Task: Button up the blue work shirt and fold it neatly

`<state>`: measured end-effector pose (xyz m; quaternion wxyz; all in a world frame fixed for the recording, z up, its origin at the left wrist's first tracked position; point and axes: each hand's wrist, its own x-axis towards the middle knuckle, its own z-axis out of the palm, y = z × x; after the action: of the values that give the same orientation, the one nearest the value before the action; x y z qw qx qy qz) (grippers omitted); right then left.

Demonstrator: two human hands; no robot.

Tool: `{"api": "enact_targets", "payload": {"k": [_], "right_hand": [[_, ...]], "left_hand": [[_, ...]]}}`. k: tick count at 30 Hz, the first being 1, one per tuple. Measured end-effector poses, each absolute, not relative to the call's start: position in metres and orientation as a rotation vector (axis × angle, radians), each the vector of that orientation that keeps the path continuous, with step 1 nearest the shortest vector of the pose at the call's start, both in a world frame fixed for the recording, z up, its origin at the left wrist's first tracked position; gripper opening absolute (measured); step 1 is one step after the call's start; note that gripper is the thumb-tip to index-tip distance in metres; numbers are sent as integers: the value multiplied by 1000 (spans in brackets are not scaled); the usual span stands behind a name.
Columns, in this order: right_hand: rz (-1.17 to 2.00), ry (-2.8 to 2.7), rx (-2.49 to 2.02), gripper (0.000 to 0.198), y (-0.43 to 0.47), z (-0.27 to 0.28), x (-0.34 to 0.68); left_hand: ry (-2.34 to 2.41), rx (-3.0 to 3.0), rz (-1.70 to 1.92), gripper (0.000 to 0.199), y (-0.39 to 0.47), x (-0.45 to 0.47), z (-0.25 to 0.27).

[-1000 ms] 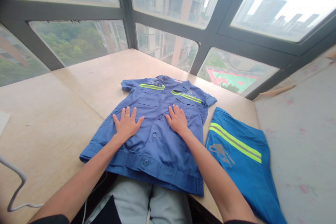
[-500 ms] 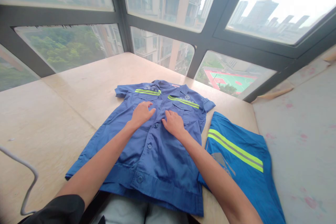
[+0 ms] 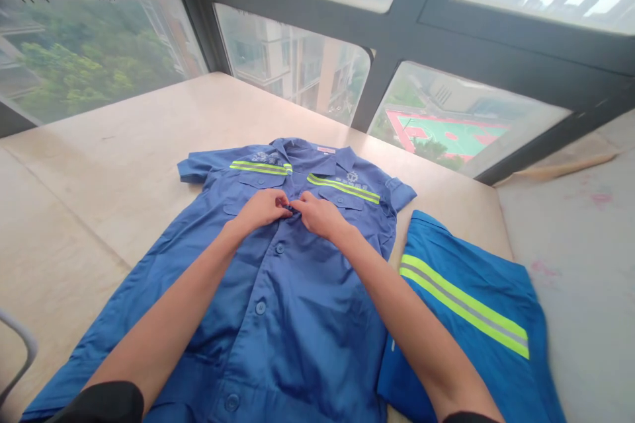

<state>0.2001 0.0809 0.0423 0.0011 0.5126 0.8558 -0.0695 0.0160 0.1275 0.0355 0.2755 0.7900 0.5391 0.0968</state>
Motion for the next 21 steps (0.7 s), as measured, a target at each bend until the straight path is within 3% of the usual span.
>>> {"api": "enact_targets", "payload": {"k": [5, 12, 21], "right_hand": [[-182, 2767, 1493, 21, 85, 44, 206], [-109, 2765, 1445, 29, 86, 34, 201], [-133, 2853, 1434, 42, 95, 35, 204]], "left_hand": [[1124, 2035, 487, 11, 136, 10, 27], [1045, 1869, 706, 17, 132, 11, 9], [978, 1960, 709, 19, 135, 5, 7]]}}
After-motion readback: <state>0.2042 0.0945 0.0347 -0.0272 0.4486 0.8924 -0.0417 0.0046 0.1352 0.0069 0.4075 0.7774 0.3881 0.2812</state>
